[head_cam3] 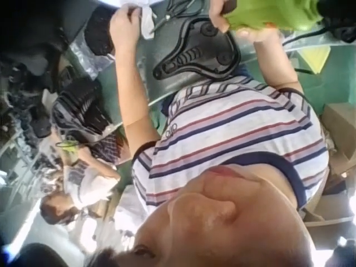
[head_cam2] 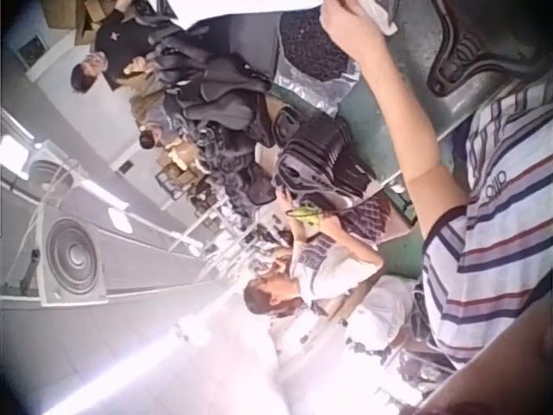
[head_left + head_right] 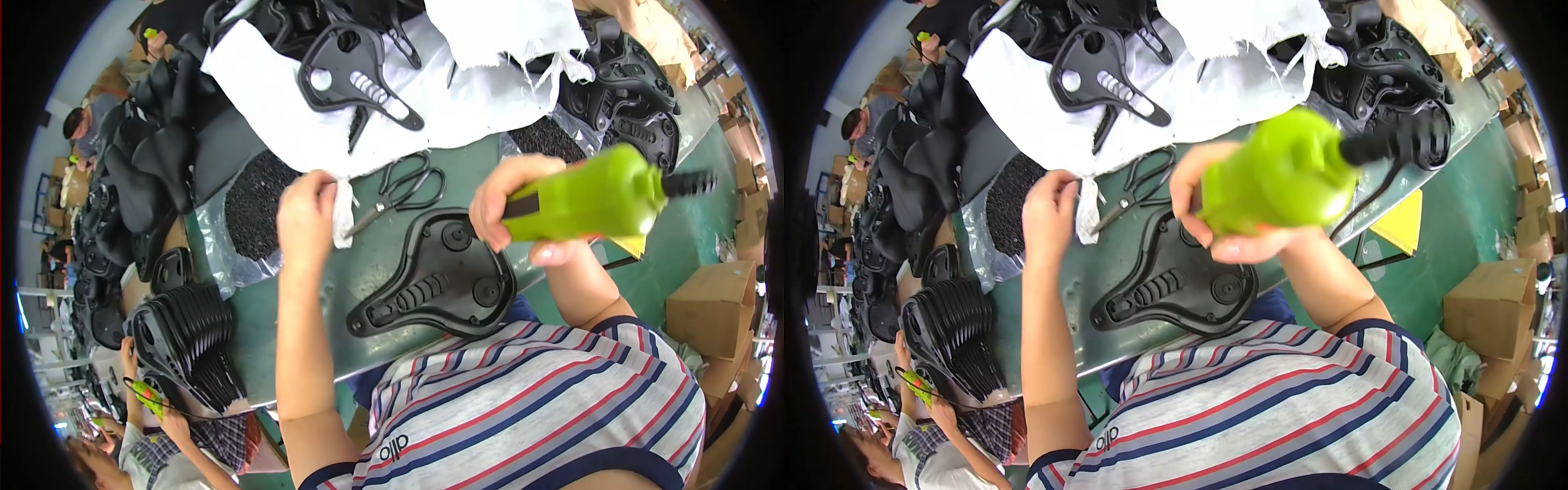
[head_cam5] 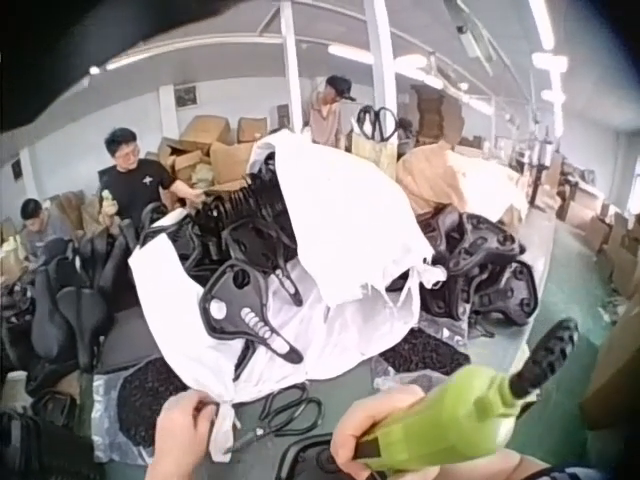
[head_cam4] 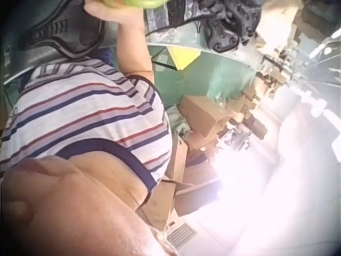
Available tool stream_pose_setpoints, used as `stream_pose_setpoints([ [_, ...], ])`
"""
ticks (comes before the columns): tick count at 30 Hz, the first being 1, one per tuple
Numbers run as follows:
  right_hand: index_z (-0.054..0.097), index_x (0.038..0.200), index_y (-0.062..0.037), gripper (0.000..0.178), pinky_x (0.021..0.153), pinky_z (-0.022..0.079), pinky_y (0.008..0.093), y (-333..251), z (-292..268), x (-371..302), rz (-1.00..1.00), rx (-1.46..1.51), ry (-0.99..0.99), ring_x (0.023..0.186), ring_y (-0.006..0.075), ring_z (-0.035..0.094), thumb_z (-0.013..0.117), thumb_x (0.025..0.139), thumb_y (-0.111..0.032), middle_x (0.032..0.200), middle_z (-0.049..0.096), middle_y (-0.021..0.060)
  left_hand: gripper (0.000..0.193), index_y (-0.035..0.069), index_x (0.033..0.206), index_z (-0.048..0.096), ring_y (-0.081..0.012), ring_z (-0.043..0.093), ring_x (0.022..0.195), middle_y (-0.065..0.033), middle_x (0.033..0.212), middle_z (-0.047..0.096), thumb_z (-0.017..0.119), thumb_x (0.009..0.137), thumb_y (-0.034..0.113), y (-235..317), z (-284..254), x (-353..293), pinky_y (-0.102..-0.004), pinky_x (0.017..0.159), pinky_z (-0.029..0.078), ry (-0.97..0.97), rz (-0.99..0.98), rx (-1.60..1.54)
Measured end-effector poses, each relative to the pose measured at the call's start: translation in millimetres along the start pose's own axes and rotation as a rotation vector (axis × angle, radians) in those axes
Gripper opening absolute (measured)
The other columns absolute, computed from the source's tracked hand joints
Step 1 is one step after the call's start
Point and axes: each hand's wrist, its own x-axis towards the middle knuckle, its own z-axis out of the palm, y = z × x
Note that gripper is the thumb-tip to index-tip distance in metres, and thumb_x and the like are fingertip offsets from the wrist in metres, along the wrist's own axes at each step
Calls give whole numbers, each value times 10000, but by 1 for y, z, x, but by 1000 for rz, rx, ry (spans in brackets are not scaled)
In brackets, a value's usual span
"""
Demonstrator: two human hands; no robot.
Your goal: Assembling bicycle seats using an electric screwdriver to fasten components.
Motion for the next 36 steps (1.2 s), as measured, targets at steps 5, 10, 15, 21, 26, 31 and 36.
stream_pose_setpoints([
  [5,497,981,24,447,526,414,216,-17,10,-14,16,2,-26,600,105,537,738,679,-203,702,533,38,216,37,825,532,-319,494,825,-127,808,513,660,699,158,-71,3,11,-408,727,408,-183,17,181],
  [10,525,946,30,369,526,413,213,-24,9,-26,183,33,34,604,96,521,728,666,-96,706,542,42,143,-16,722,550,-268,537,629,-132,675,531,658,682,68,-80,0,12,-355,595,428,-181,-78,26],
  [15,580,878,17,311,570,438,237,-18,17,-23,151,-229,87,624,119,545,747,649,-112,738,587,55,100,-23,762,534,-269,548,623,-150,688,555,613,742,34,-97,-18,13,-358,603,436,27,-288,-33],
  [21,582,894,30,324,529,440,217,-8,11,-19,70,-406,15,585,106,551,748,680,-148,686,580,50,74,12,923,532,-89,517,614,-40,704,522,533,862,53,-109,-22,5,-197,562,452,168,-509,-432],
  [26,538,953,53,386,572,461,237,-20,19,-32,115,-191,186,629,139,577,743,680,-128,741,586,88,177,20,957,526,-71,478,668,-31,814,515,532,903,189,-49,-23,-27,-170,593,433,135,-572,-1673],
  [31,448,916,-29,471,469,401,321,-20,12,-21,-195,213,458,488,181,504,679,742,-400,601,488,54,237,44,848,455,-67,347,623,-5,739,373,580,871,245,58,6,-69,-158,495,304,-193,-777,-1924],
  [36,396,978,-89,414,587,388,284,-54,15,-17,-391,184,316,559,106,458,569,829,-435,693,447,-22,271,43,858,453,-59,355,599,-8,742,409,559,885,291,115,23,-84,-166,471,298,-460,-713,-1963],
])
